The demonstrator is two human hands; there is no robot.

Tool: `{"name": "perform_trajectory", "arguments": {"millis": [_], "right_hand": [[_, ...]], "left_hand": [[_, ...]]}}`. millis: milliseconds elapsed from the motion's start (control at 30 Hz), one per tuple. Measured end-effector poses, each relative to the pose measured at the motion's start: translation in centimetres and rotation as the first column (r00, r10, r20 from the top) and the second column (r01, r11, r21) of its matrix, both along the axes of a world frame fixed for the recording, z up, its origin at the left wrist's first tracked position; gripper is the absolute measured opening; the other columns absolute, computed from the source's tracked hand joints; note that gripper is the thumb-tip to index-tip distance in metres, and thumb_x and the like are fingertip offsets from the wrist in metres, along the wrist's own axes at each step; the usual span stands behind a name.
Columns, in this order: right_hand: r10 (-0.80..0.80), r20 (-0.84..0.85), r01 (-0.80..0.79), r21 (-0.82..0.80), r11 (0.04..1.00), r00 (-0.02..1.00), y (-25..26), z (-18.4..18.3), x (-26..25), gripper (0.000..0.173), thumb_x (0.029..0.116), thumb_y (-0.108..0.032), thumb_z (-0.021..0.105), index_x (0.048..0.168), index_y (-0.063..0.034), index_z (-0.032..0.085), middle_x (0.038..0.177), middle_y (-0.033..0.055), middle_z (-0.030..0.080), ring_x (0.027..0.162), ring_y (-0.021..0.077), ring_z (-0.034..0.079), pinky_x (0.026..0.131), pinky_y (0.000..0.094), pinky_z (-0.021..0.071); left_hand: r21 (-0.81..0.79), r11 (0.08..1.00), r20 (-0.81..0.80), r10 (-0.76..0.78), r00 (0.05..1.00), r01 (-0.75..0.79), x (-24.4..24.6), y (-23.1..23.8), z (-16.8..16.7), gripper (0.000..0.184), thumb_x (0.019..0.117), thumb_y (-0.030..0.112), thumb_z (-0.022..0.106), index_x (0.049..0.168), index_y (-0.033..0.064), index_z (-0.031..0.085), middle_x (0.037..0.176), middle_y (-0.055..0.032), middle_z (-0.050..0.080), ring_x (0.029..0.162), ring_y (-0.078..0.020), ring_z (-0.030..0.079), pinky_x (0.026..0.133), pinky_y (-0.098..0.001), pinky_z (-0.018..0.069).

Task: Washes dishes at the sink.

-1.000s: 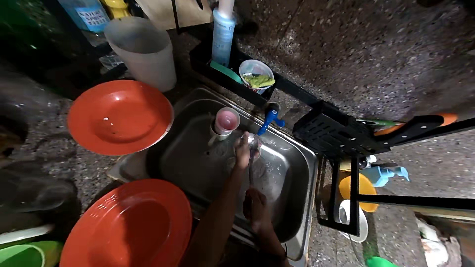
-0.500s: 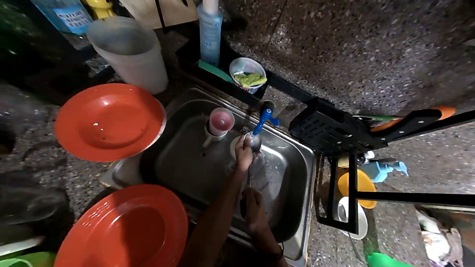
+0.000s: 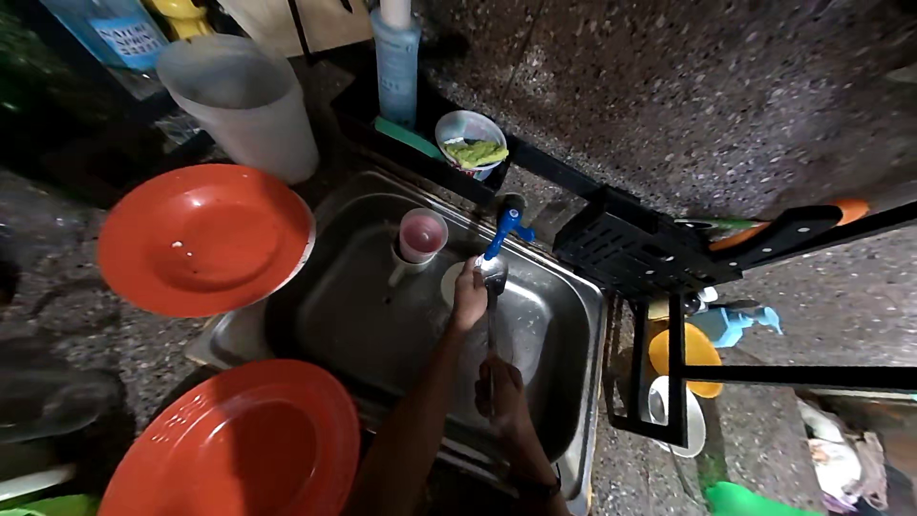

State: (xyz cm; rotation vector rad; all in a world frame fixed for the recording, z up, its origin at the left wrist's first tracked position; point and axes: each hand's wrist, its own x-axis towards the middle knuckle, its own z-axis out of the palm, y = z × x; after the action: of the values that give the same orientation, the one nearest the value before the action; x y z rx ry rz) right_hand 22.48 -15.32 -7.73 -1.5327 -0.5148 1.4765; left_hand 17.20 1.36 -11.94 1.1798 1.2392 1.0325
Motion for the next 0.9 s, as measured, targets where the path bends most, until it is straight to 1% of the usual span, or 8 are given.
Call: {"name": "perform_trajectory", "arguments": {"millis": [233, 367, 433, 500, 600, 700, 833, 900], "right_hand": [[0.160, 0.050, -0.162, 0.025, 0.987, 0.986, -1.5, 0.1, -1.6, 0.044, 0.1115, -0.029, 0.033, 0.082, -0.0073, 0.057, 0.059, -0.0028, 0.052, 0.046, 0.0061, 0.049, 0.043, 0.0221, 0.0452], [0.211, 0.062, -0.212, 0.012, 0.977, 0.976, -2.0, 0.0, -1.1, 0.043, 0.1111, -0.030, 0.034, 0.081, -0.0083, 0.057, 0.058, -0.0033, 0.050, 0.044, 0.0054, 0.046, 0.041, 0.0210, 0.0417], [0.202, 0.143, -0.204, 0.000, 0.979, 0.969, -1.5, 0.3, -1.2, 0.042, 0.1116, -0.029, 0.036, 0.083, -0.0065, 0.057, 0.057, -0.0033, 0.048, 0.044, 0.0053, 0.044, 0.041, 0.0211, 0.0406], [0.192, 0.243, -0.193, -0.019, 0.981, 0.951, -0.6, 0.8, -0.5, 0.039, 0.1113, -0.028, 0.041, 0.088, -0.0032, 0.060, 0.058, -0.0024, 0.049, 0.045, 0.0064, 0.046, 0.043, 0.0229, 0.0431], [0.166, 0.337, -0.165, -0.031, 0.986, 0.927, 0.5, 0.7, 1.5, 0.038, 0.1090, -0.031, 0.049, 0.088, -0.0025, 0.062, 0.057, -0.0007, 0.050, 0.044, 0.0088, 0.047, 0.043, 0.0258, 0.0440], [0.131, 0.494, -0.132, -0.033, 0.991, 0.860, 0.6, 0.1, 2.9, 0.035, 0.1050, -0.031, 0.059, 0.088, -0.0012, 0.066, 0.061, 0.0005, 0.050, 0.047, 0.0089, 0.046, 0.047, 0.0276, 0.0438], [0.205, 0.847, -0.181, -0.131, 0.975, 0.491, 0.5, 0.2, 2.8, 0.036, 0.1011, -0.036, 0.062, 0.091, -0.0018, 0.070, 0.066, 0.0081, 0.059, 0.059, 0.0220, 0.058, 0.058, 0.0445, 0.0501], [0.328, 0.886, -0.176, -0.284, 0.943, 0.329, 1.0, 0.7, 2.5, 0.037, 0.1036, -0.038, 0.059, 0.106, -0.0035, 0.071, 0.087, 0.0145, 0.070, 0.077, 0.0312, 0.069, 0.071, 0.0534, 0.0561]], "left_hand": [[-0.005, 0.979, 0.015, 0.202, 0.979, -0.202, 0.0, -0.2, -0.4, 0.037, 0.1114, 0.020, 0.041, 0.116, -0.0053, 0.068, 0.105, -0.0208, 0.070, 0.102, -0.0281, 0.068, 0.096, -0.0488, 0.0522], [-0.109, 0.928, 0.095, 0.366, 0.926, -0.356, -0.1, 0.6, -1.5, 0.056, 0.1109, 0.041, 0.041, 0.081, -0.0002, 0.066, 0.069, -0.0090, 0.059, 0.066, -0.0187, 0.059, 0.068, -0.0415, 0.0526], [-0.132, 0.946, 0.201, 0.318, 0.926, -0.296, -0.1, 0.7, -1.1, 0.049, 0.1107, 0.037, 0.044, 0.092, 0.0004, 0.069, 0.078, -0.0092, 0.064, 0.072, -0.0168, 0.063, 0.072, -0.0388, 0.0552], [-0.193, 0.973, 0.291, 0.177, 0.940, -0.124, -0.4, 0.4, -0.2, 0.037, 0.1097, 0.031, 0.049, 0.118, 0.0008, 0.067, 0.098, -0.0114, 0.067, 0.083, -0.0161, 0.062, 0.077, -0.0356, 0.0535], [-0.307, 0.940, 0.476, 0.015, 0.879, 0.150, -0.8, 0.3, 0.8, 0.051, 0.1049, 0.018, 0.059, 0.151, 0.0079, 0.041, 0.117, -0.0124, 0.065, 0.091, -0.0157, 0.065, 0.080, -0.0327, 0.0560], [-0.344, 0.883, 0.616, -0.043, 0.786, 0.319, -1.1, 0.4, 2.0, 0.049, 0.1033, 0.003, 0.055, 0.148, 0.0051, 0.035, 0.117, -0.0132, 0.065, 0.092, -0.0171, 0.068, 0.083, -0.0325, 0.0575], [-0.301, 0.823, 0.716, -0.138, 0.684, 0.482, -1.3, 0.3, 1.9, 0.041, 0.1112, 0.015, 0.040, 0.148, -0.0018, 0.036, 0.132, -0.0193, 0.062, 0.111, -0.0276, 0.069, 0.097, -0.0426, 0.0569], [-0.276, 0.834, 0.693, -0.172, 0.700, 0.478, -1.3, 0.1, 2.2, 0.039, 0.1087, 0.009, 0.046, 0.145, -0.0044, 0.040, 0.132, -0.0199, 0.063, 0.110, -0.0274, 0.070, 0.098, -0.0418, 0.0575]]}}
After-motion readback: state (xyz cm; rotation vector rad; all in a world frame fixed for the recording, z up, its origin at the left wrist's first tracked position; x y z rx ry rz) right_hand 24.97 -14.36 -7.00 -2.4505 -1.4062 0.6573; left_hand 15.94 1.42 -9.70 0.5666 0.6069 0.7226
